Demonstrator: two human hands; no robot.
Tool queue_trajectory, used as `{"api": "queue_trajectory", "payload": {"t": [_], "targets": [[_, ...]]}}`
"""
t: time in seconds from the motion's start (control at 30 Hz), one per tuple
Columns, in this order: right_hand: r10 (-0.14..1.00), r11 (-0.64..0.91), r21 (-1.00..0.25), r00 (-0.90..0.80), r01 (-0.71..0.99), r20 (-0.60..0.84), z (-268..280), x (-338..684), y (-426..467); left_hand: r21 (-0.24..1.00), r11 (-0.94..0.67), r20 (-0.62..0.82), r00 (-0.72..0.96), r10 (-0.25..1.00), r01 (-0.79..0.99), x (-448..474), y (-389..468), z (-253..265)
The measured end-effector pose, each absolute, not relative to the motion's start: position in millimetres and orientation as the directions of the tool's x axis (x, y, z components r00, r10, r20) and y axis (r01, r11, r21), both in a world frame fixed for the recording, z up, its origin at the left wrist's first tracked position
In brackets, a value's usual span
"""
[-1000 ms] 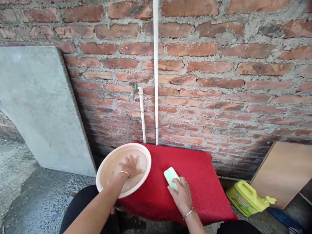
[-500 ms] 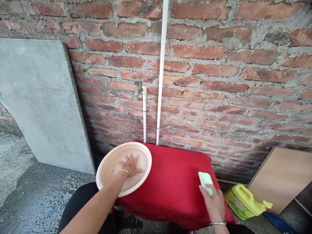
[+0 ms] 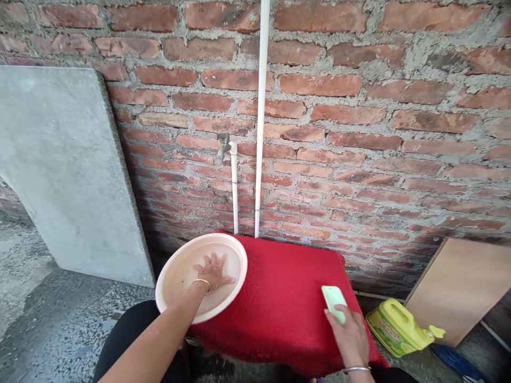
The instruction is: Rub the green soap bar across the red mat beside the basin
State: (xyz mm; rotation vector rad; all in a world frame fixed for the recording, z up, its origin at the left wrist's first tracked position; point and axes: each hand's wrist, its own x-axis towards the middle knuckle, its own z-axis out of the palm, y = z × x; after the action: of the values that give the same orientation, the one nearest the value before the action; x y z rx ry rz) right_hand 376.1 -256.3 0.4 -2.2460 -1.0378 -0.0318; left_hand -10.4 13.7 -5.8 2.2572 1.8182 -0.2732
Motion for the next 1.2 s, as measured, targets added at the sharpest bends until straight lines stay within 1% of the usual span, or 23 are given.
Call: {"api": "queue_trajectory", "payload": {"t": [0.07, 0.13, 0.2, 0.3, 0.37, 0.43, 0.5, 0.57, 0.7, 0.73, 0.8, 0.87, 0.93, 0.97, 1.03, 1.1, 1.13, 1.2], "targets": [[0.608, -0.516, -0.551, 0.734, 0.655, 0.303, 4, 393, -262, 0.068, -0.203, -0.290, 0.214, 0.933, 0.977, -10, 14, -7], [0.619, -0.476, -0.578, 0.719, 0.663, 0.315, 7, 387, -259, 0.071, -0.203, -0.295, 0.215, 0.931, 0.977, -11, 15, -6], [0.689, -0.386, -0.620, 0.661, 0.683, 0.298, 8, 360, -249, 0.066, -0.199, -0.299, 0.210, 0.931, 0.978, -11, 14, -4], [0.843, -0.236, -0.647, 0.484, 0.725, 0.236, 6, 301, -234, 0.052, -0.198, -0.301, 0.204, 0.932, 0.979, -10, 12, -1], [0.910, -0.156, -0.608, 0.353, 0.779, 0.219, 5, 269, -227, 0.041, -0.197, -0.304, 0.200, 0.931, 0.979, -10, 11, 1], [0.932, -0.129, -0.551, 0.290, 0.824, 0.217, 4, 257, -226, 0.038, -0.196, -0.307, 0.198, 0.931, 0.980, -10, 11, 1], [0.925, -0.173, -0.523, 0.320, 0.834, 0.204, 3, 266, -228, 0.052, -0.197, -0.301, 0.203, 0.932, 0.979, -11, 11, 1], [0.892, -0.269, -0.508, 0.410, 0.818, 0.188, 2, 292, -233, 0.072, -0.198, -0.295, 0.210, 0.932, 0.978, -11, 11, 0], [0.747, -0.505, -0.422, 0.626, 0.753, 0.223, 4, 353, -246, 0.079, -0.186, -0.304, 0.202, 0.931, 0.979, -10, 12, 1], [0.710, -0.544, -0.424, 0.666, 0.724, 0.228, 6, 363, -248, 0.077, -0.183, -0.313, 0.198, 0.929, 0.980, -10, 11, 2], [0.663, -0.559, -0.488, 0.715, 0.670, 0.222, 10, 372, -251, 0.072, -0.181, -0.328, 0.194, 0.924, 0.981, -9, 10, 5], [0.678, -0.487, -0.591, 0.705, 0.643, 0.208, 15, 363, -249, 0.070, -0.181, -0.334, 0.194, 0.923, 0.981, -8, 8, 10], [0.737, -0.381, -0.666, 0.646, 0.641, 0.200, 18, 338, -245, 0.062, -0.180, -0.331, 0.190, 0.924, 0.982, -8, 5, 15], [0.776, -0.327, -0.683, 0.599, 0.653, 0.200, 19, 321, -242, 0.059, -0.181, -0.325, 0.190, 0.927, 0.982, -8, 3, 17], [0.852, -0.234, -0.678, 0.483, 0.697, 0.203, 20, 286, -236, 0.054, -0.179, -0.319, 0.187, 0.929, 0.982, -8, 1, 20], [0.908, -0.168, -0.638, 0.370, 0.751, 0.197, 19, 258, -234, 0.052, -0.176, -0.320, 0.184, 0.929, 0.983, -7, 1, 21], [0.924, -0.155, -0.614, 0.333, 0.774, 0.187, 18, 251, -234, 0.050, -0.173, -0.324, 0.180, 0.929, 0.984, -7, 1, 21], [0.933, -0.173, -0.567, 0.319, 0.805, 0.169, 15, 252, -238, 0.045, -0.168, -0.332, 0.173, 0.927, 0.985, -6, 1, 21]]}}
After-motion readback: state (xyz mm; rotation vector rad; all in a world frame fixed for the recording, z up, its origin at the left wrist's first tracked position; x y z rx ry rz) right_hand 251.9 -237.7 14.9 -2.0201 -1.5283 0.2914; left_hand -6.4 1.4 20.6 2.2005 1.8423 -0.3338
